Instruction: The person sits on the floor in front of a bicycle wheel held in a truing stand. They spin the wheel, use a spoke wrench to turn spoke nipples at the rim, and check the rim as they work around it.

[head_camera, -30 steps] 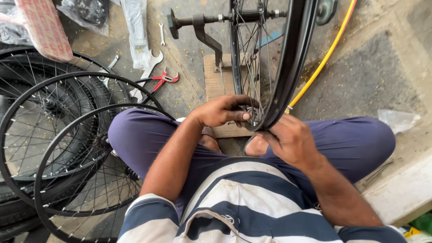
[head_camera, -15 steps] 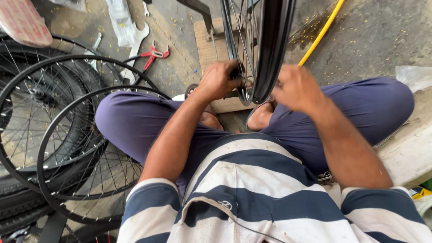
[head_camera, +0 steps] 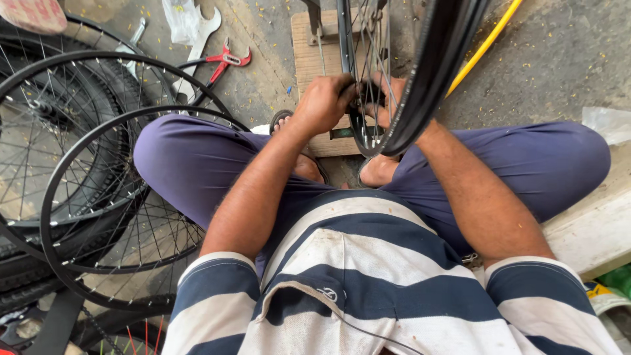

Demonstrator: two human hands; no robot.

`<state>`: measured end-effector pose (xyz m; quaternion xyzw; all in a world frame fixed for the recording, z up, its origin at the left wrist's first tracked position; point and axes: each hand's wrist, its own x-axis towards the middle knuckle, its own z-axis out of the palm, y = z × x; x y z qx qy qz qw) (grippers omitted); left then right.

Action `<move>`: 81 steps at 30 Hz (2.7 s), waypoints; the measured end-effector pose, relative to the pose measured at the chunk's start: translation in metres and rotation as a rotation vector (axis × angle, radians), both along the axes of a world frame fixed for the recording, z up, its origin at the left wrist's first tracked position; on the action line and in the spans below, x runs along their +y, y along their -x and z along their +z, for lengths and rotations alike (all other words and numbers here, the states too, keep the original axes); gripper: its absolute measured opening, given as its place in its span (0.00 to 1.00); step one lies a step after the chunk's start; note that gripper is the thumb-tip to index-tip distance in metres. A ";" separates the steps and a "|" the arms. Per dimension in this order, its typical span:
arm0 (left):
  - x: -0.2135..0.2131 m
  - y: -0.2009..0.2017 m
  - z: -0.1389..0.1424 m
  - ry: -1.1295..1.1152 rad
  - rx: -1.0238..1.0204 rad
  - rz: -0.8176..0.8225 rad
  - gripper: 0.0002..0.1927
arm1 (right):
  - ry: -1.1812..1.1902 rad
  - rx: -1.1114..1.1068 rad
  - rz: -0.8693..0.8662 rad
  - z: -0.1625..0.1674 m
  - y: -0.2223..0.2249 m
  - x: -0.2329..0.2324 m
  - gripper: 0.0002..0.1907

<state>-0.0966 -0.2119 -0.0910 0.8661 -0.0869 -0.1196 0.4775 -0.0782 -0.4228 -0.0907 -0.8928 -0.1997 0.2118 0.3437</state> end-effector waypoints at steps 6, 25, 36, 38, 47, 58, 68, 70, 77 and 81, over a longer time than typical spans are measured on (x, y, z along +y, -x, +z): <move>0.009 0.005 0.064 0.011 -0.240 0.232 0.08 | -0.025 -0.133 -0.007 0.013 0.001 0.007 0.16; -0.005 0.095 0.074 -0.284 -0.510 0.008 0.20 | -0.406 -0.043 -0.201 -0.007 -0.007 -0.030 0.11; -0.007 0.097 0.075 -0.268 -0.592 0.004 0.19 | -0.207 -0.137 -0.206 0.000 -0.010 -0.032 0.11; -0.008 0.098 0.073 -0.259 -0.590 0.012 0.19 | -0.208 -0.110 -0.244 -0.003 -0.011 -0.033 0.15; -0.007 0.089 0.080 -0.135 -0.617 -0.012 0.18 | -0.437 0.009 -0.381 -0.024 -0.018 -0.037 0.12; -0.002 0.072 0.077 0.213 -0.505 0.049 0.13 | -0.779 0.469 -0.272 -0.009 -0.018 -0.040 0.15; -0.005 -0.007 -0.004 0.296 -0.071 0.358 0.15 | -0.679 0.474 -0.143 -0.010 -0.007 -0.011 0.20; -0.006 -0.005 -0.012 0.317 -0.050 0.349 0.15 | -0.601 0.431 -0.180 -0.013 -0.004 -0.006 0.19; 0.011 -0.004 -0.019 0.238 0.018 -0.010 0.21 | -0.574 0.436 -0.262 0.001 0.004 -0.011 0.20; 0.011 0.000 -0.016 0.238 0.137 -0.067 0.23 | -0.489 0.323 -0.143 0.011 0.007 -0.024 0.19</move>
